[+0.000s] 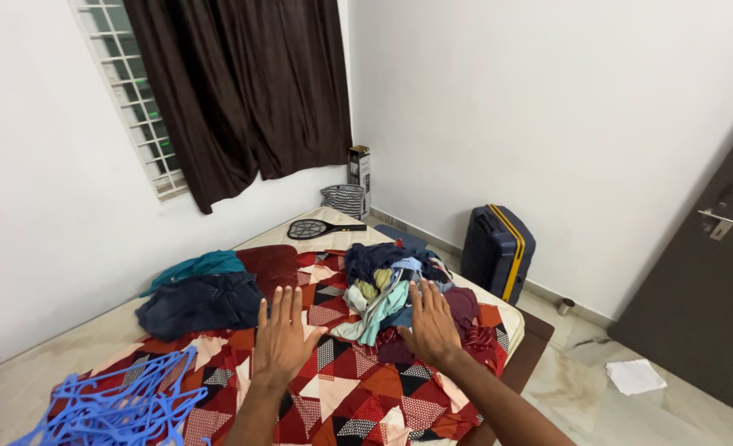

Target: The person buttons a plaid shirt laid on the bed, places it on a hanger, and hangs it in a closet. They then repeat the process with a second plaid shirt, buttoning it and placing it on a hanger.

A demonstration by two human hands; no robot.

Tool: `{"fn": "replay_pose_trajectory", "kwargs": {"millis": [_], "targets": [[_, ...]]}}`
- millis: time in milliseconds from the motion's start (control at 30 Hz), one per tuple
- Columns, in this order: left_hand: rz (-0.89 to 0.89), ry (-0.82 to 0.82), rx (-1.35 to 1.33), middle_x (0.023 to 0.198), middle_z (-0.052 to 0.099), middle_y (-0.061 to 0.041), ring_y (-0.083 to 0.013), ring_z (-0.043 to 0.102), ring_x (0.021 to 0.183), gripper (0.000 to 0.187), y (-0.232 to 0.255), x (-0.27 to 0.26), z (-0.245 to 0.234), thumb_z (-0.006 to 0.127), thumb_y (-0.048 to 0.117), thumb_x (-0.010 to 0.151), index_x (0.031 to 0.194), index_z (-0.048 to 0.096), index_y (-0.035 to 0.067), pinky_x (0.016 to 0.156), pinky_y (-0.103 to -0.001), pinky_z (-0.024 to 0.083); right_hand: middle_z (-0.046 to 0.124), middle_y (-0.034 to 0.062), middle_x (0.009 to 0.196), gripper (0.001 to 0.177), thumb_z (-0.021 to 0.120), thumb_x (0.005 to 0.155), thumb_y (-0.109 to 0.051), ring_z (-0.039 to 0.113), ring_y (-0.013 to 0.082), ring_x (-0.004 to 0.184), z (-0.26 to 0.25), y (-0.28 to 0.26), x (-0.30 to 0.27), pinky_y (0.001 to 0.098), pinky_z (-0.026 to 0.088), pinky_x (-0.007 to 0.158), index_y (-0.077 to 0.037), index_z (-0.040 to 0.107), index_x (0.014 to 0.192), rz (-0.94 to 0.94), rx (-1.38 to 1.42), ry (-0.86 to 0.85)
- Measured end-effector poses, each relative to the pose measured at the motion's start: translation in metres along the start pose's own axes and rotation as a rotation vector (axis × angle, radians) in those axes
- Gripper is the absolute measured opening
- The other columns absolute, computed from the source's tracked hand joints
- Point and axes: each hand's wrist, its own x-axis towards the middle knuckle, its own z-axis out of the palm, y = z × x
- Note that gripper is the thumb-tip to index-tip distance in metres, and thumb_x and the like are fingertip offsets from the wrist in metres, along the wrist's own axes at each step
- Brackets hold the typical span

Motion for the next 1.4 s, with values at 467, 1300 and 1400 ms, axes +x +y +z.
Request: {"fn": "replay_pose_trajectory", "kwargs": {"millis": [467,1300,1400], "targets": [[-0.005,-0.074,-0.025,0.165,0.022,-0.014,-0.0289,0.013,0.155,0.094,-0.011,0.068,0.027,0.045,0.069,0.095,0.157,0.020,0.004,0.126,-0.049,0.009,0.011,0.0252,0.166,0.093,0.060,0.099,-0.046,0.008,0.0393,0.155,0.011,0.011,0.068,0.0486,0.011,0.126,0.002,0.006,0.158,0.066,-0.108,-0.090],[-0.131,-0.100,-0.016,0.166,0.015,-0.017,-0.0291,0.016,0.154,0.101,-0.009,0.085,0.116,0.047,0.069,0.091,0.158,0.011,0.003,0.125,-0.050,0.012,0.021,0.0228,0.164,0.088,0.064,0.096,-0.039,0.017,0.0386,0.155,0.095,0.014,0.120,0.0472,0.017,0.126,0.000,0.015,0.159,-0.095,0.072,-0.222],[-0.206,-0.228,-0.023,0.166,0.015,-0.018,-0.0305,0.014,0.155,0.101,-0.007,0.095,0.123,0.048,0.070,0.092,0.159,0.010,0.003,0.125,-0.050,0.011,0.015,0.0241,0.165,0.089,0.065,0.096,-0.040,0.013,0.0392,0.155,0.101,0.032,0.145,0.0473,0.015,0.126,0.000,0.014,0.157,-0.132,0.071,-0.259]]}}
